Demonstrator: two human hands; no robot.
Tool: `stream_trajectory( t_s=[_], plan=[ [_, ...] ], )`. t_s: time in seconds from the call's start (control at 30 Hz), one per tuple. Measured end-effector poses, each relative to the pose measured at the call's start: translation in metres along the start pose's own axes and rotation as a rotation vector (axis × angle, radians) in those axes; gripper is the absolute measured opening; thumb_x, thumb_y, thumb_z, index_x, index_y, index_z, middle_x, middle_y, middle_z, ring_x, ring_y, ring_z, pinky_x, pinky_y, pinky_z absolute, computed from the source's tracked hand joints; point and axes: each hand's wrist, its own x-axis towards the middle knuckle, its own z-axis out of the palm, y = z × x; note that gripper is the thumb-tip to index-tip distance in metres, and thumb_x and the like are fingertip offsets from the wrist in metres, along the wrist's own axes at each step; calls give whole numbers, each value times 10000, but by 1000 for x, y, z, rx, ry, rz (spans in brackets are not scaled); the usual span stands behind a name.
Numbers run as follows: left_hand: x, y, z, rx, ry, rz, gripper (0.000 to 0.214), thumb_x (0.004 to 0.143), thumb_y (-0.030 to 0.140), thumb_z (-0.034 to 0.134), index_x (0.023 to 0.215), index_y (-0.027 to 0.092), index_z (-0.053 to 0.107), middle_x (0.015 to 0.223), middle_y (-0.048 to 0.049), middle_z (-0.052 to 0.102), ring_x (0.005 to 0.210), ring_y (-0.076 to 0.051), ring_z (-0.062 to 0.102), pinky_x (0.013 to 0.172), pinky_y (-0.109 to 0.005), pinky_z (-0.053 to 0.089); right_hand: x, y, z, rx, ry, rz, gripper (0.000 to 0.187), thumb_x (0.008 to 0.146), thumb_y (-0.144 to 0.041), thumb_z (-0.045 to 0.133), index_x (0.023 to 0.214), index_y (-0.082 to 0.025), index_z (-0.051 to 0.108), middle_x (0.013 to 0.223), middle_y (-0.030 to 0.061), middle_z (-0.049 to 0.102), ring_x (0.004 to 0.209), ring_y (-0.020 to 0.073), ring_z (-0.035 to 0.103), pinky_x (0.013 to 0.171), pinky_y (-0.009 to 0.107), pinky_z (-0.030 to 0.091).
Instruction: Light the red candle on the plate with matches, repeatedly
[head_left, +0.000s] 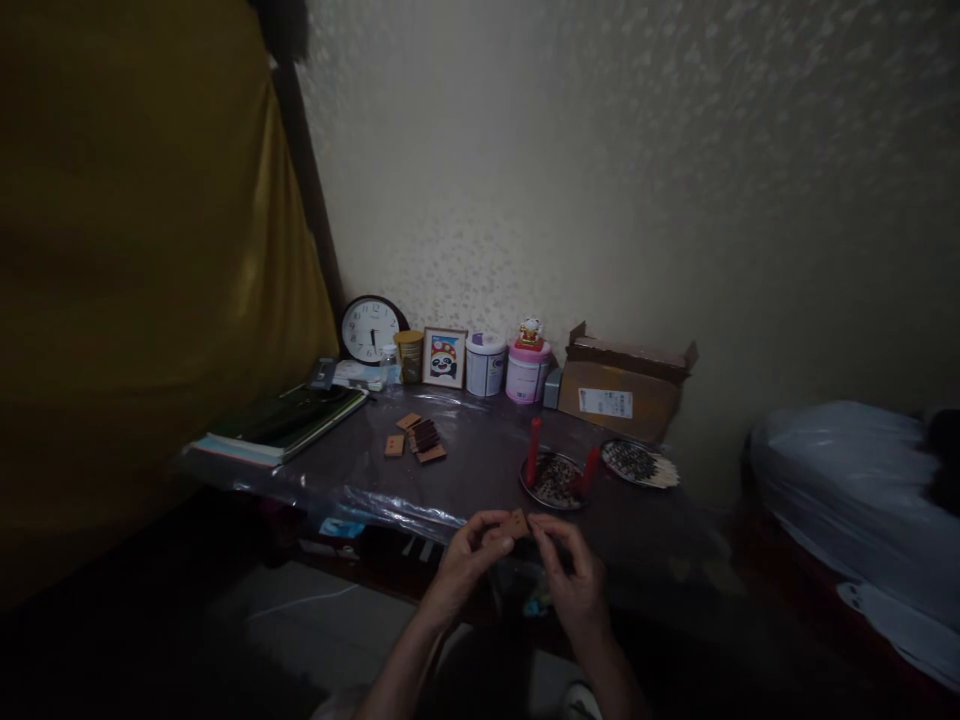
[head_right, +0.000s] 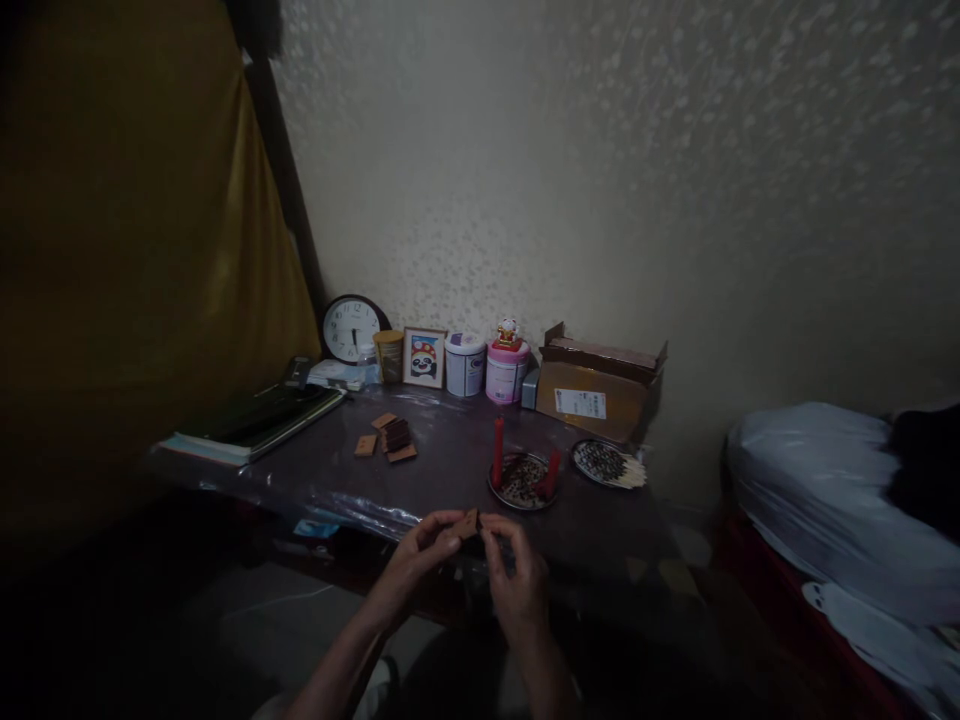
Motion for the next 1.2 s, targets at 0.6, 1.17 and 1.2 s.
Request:
stream_trajectory(
  t_s=[0.6,1.17,1.2],
  plan=[
    [4,-8,-4,-6,24,0,339,646,302,723,958,202,635,857,-24,654,774,-167,563,716,-261,390,0,-1,-1,-7,-3,41,108,811,-254,576,888,-228,648,884,35,698,848,189,642,782,314,498],
    [4,-4,1,-129,52,-53,322,614,312,747,892,178,654,826,-33,697,745,-176,614,713,-278,419,0,0,0,-27,-8,21,104,819,-232,563,888,-240,640,891,24,695,852,180,641,783,299,489],
    [4,-4,1,-149,45,-60,326,616,308,746,899,176,653,823,-35,703,738,-176,618,713,-280,422,1,0,1,-31,-7,16,106,823,-230,556,890,-241,639,891,23,693,853,179,640,783,300,488]
  ],
)
